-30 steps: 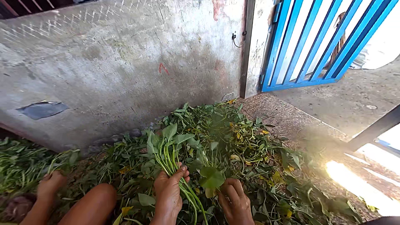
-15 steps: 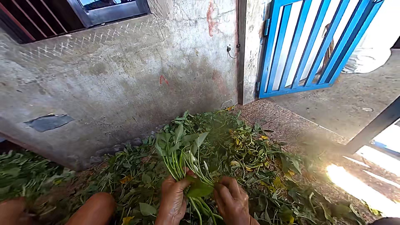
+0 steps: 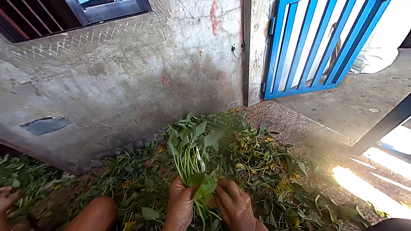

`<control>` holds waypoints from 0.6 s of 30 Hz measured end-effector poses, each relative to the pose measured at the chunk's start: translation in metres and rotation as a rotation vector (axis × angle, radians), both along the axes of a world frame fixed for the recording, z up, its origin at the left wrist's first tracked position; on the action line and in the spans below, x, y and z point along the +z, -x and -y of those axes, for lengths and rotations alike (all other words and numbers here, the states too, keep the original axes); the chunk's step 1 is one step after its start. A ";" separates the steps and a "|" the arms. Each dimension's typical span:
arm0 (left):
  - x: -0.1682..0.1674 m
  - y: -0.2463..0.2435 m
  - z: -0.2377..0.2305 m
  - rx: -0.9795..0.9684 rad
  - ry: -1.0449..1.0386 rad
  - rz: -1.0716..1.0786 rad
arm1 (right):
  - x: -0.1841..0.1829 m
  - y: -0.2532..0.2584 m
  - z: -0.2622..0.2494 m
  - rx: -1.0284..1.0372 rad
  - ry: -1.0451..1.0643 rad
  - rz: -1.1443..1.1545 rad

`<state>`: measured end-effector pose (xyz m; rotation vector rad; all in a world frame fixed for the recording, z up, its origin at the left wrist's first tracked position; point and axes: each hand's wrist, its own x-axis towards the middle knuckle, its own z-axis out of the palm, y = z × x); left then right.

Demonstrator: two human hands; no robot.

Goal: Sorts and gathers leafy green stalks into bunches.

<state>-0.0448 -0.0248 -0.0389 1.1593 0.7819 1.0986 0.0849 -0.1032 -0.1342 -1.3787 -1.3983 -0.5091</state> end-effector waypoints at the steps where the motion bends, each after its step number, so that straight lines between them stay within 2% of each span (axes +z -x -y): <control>1: -0.001 -0.002 0.000 0.028 0.016 -0.011 | 0.000 0.001 -0.001 -0.024 0.010 0.007; 6: -0.002 -0.012 0.002 0.106 0.148 -0.079 | 0.008 0.007 -0.011 -0.184 -0.004 0.071; 10: 0.001 -0.015 0.001 0.200 0.188 -0.055 | 0.004 0.007 -0.013 -0.141 -0.083 0.119; 13: 0.004 -0.012 -0.004 0.268 0.173 -0.069 | -0.005 0.007 -0.001 -0.082 -0.055 0.184; 16: 0.006 -0.011 -0.010 0.342 0.153 -0.024 | -0.017 0.012 0.021 0.014 0.111 0.205; 18: 0.011 -0.005 -0.019 0.384 0.120 -0.011 | -0.022 0.019 0.042 0.133 0.383 0.165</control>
